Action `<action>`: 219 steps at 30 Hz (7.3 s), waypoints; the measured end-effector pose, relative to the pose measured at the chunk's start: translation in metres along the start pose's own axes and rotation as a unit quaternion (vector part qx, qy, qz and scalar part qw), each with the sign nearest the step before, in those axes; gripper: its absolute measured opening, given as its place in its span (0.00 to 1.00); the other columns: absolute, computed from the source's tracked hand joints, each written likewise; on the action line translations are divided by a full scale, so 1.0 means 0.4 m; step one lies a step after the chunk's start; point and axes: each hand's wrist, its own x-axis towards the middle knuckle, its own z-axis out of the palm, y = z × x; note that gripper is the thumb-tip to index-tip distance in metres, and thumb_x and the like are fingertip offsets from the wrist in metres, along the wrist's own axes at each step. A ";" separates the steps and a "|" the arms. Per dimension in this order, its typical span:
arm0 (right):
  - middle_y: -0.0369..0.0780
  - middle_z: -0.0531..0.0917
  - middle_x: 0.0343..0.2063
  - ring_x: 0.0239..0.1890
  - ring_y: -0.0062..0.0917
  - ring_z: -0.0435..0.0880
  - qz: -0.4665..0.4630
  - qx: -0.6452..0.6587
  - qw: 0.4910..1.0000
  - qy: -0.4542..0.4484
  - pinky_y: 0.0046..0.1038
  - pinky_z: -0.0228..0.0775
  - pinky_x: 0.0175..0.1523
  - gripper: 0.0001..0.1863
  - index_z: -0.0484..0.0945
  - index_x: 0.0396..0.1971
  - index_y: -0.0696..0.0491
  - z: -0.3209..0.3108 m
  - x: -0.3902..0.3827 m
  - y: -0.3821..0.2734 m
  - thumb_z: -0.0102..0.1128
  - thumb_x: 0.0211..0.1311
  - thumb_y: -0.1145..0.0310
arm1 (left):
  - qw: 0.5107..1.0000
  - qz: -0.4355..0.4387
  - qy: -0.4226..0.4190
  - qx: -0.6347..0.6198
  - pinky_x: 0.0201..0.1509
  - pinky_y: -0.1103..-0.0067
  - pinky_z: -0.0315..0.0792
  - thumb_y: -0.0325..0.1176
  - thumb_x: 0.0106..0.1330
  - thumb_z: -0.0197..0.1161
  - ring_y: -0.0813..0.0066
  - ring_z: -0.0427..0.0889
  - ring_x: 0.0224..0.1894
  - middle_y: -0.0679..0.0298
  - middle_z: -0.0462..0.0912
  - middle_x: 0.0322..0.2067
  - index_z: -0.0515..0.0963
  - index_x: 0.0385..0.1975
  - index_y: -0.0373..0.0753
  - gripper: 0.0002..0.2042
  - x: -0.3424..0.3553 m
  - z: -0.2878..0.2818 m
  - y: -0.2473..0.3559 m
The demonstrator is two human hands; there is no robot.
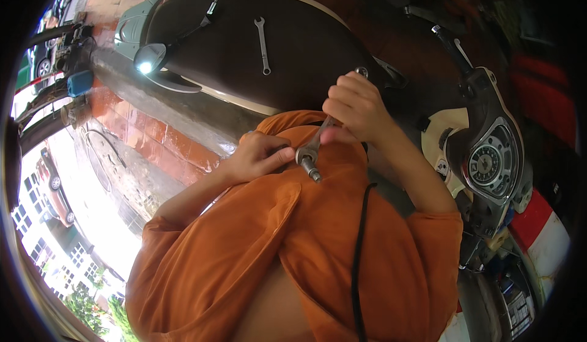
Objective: The person removes a side mirror from a scooter and then works on its components using a wrench and a socket.
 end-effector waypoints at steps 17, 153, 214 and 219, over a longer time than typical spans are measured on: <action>0.37 0.72 0.18 0.18 0.30 0.73 0.214 -0.003 0.977 -0.003 0.30 0.65 0.23 0.21 0.75 0.25 0.54 -0.029 -0.071 -0.159 0.72 0.48 0.51 | 0.984 0.149 0.058 0.077 0.26 0.68 0.68 0.46 0.66 0.66 0.59 0.76 0.21 0.58 0.76 0.18 0.79 0.27 0.39 0.15 0.014 -0.011 0.026; 0.37 0.73 0.13 0.18 0.34 0.77 0.210 -0.095 0.973 -0.020 0.34 0.65 0.24 0.19 0.70 0.21 0.50 0.084 -0.092 0.110 0.68 0.56 0.53 | 0.920 0.079 -0.031 -0.383 0.34 0.83 0.63 0.38 0.71 0.52 0.82 0.67 0.29 0.69 0.73 0.25 0.77 0.39 0.35 0.12 0.188 -0.087 -0.094; 0.45 0.85 0.29 0.29 0.41 0.85 0.400 -0.073 0.907 -0.107 0.36 0.76 0.32 0.11 0.79 0.46 0.52 0.033 -0.266 0.071 0.61 0.64 0.71 | 0.841 0.150 0.415 0.313 0.28 0.72 0.78 0.32 0.58 0.67 0.67 0.79 0.30 0.67 0.76 0.30 0.80 0.33 0.41 0.06 0.443 0.152 -0.311; 0.45 0.86 0.30 0.30 0.41 0.86 0.410 -0.072 0.907 -0.070 0.35 0.78 0.33 0.09 0.81 0.43 0.53 0.036 -0.286 0.051 0.63 0.64 0.70 | 0.807 0.153 0.461 0.337 0.30 0.73 0.77 0.32 0.57 0.69 0.69 0.78 0.30 0.69 0.76 0.28 0.82 0.36 0.42 0.08 0.439 0.179 -0.317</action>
